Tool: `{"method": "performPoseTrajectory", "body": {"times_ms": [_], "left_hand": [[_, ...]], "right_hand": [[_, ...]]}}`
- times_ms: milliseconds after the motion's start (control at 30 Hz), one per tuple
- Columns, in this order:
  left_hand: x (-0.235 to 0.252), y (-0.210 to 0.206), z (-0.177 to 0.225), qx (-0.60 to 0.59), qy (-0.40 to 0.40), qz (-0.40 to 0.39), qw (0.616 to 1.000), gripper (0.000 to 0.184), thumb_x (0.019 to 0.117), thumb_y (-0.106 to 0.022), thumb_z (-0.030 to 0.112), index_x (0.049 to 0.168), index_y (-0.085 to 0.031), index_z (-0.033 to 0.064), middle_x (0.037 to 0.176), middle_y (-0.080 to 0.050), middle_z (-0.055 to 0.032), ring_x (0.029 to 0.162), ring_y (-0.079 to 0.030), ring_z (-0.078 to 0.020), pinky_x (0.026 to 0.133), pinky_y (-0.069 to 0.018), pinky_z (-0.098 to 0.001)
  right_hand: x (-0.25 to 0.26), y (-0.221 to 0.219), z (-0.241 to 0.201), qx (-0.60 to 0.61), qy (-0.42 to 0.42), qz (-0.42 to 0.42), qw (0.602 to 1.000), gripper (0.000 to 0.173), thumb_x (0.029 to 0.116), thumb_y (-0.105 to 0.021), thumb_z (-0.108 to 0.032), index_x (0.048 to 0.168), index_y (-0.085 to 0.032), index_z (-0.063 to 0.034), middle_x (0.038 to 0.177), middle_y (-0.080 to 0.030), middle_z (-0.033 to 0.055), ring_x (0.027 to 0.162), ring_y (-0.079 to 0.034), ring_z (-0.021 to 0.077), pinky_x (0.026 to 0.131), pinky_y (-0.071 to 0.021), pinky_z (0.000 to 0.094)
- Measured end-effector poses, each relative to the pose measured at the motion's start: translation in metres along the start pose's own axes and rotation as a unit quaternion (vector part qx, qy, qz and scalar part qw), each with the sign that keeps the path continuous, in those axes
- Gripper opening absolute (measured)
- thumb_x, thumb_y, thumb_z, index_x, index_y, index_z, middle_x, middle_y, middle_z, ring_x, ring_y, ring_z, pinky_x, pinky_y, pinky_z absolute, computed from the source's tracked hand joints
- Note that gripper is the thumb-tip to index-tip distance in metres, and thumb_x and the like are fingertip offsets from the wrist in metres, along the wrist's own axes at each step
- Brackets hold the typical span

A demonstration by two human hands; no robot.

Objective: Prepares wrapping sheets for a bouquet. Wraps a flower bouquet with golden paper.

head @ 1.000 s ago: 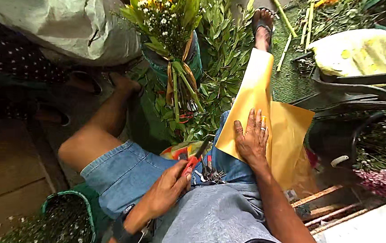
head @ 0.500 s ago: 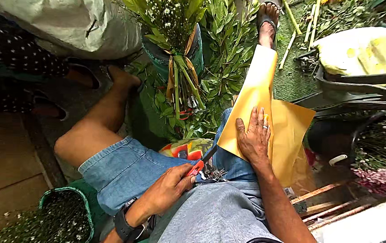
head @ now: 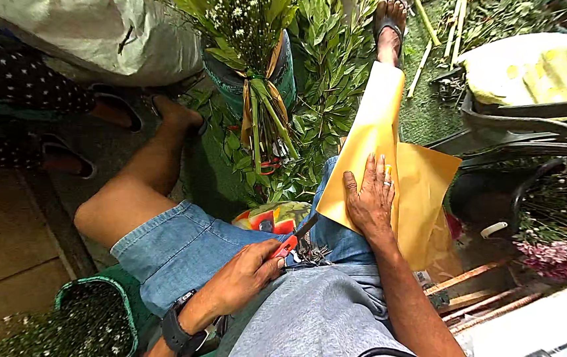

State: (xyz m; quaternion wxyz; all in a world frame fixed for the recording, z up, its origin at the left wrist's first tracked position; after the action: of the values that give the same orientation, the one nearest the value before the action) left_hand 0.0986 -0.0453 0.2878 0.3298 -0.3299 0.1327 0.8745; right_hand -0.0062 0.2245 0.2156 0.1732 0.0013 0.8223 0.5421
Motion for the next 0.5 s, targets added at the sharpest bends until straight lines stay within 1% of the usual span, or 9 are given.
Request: {"method": "performPoseTrajectory", "body": {"times_ms": [67, 167, 233, 333, 500], "left_hand": [[0.005, 0.0, 0.001, -0.012, -0.006, 0.0, 1.0, 0.027, 0.1067, -0.047, 0.029, 0.113, -0.066, 0.0117, 0.079, -0.065, 0.0018, 0.065, -0.061, -0.0104, 0.062, -0.0534, -0.0284], [0.011, -0.002, 0.003, -0.039, -0.008, 0.0, 0.999, 0.026, 0.1071, -0.047, 0.027, 0.113, -0.065, 0.0095, 0.077, -0.065, 0.0004, 0.062, -0.061, -0.0115, 0.059, -0.0543, -0.0285], [0.012, -0.002, 0.003, -0.036, -0.005, -0.002, 0.999, 0.026, 0.1072, -0.047, 0.027, 0.113, -0.065, 0.0097, 0.077, -0.065, 0.0005, 0.062, -0.061, -0.0115, 0.059, -0.0542, -0.0286], [0.007, -0.001, 0.002, -0.009, -0.008, -0.008, 1.0, 0.027, 0.1063, -0.048, 0.029, 0.111, -0.067, 0.0114, 0.079, -0.064, 0.0015, 0.065, -0.06, -0.0106, 0.061, -0.053, -0.029], [-0.005, 0.001, 0.0, -0.027, 0.011, -0.011, 1.0, 0.025, 0.1066, -0.048, 0.029, 0.11, -0.066, 0.0118, 0.076, -0.064, 0.0009, 0.06, -0.06, -0.0111, 0.057, -0.0529, -0.028]], "right_hand": [[0.0, 0.0, 0.0, 0.002, 0.001, 0.0, 1.0, 0.083, 0.1015, -0.027, -0.07, 0.167, -0.015, -0.0213, 0.173, -0.011, 0.0076, 0.158, -0.015, 0.0313, 0.125, -0.0116, 0.0624], [0.0, 0.0, 0.001, 0.005, 0.007, 0.006, 1.0, 0.083, 0.1014, -0.028, -0.07, 0.167, -0.017, -0.0199, 0.173, -0.013, 0.0084, 0.158, -0.016, 0.0328, 0.124, -0.013, 0.0636], [0.0, 0.001, 0.001, 0.004, 0.006, 0.005, 1.0, 0.083, 0.1014, -0.028, -0.07, 0.167, -0.016, -0.0208, 0.173, -0.013, 0.008, 0.158, -0.016, 0.0326, 0.124, -0.0128, 0.0634], [0.0, 0.001, 0.0, 0.005, 0.001, 0.001, 1.0, 0.083, 0.1009, -0.027, -0.071, 0.167, -0.015, -0.0215, 0.173, -0.012, 0.0076, 0.159, -0.014, 0.0318, 0.125, -0.0116, 0.0629], [0.0, 0.0, 0.0, 0.002, 0.001, 0.001, 1.0, 0.083, 0.1011, -0.027, -0.071, 0.167, -0.015, -0.021, 0.173, -0.012, 0.0076, 0.158, -0.015, 0.0314, 0.125, -0.0118, 0.0628]]}}
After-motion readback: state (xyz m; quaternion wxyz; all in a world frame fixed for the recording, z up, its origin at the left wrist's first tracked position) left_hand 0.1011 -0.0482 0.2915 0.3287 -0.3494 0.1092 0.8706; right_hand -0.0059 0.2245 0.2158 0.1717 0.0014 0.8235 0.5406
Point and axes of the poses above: each hand's wrist, its own x-axis towards the middle knuckle, its own y-axis out of the back of the hand, z = x × y, the point moved 5 cm from there along x, towards the middle knuckle
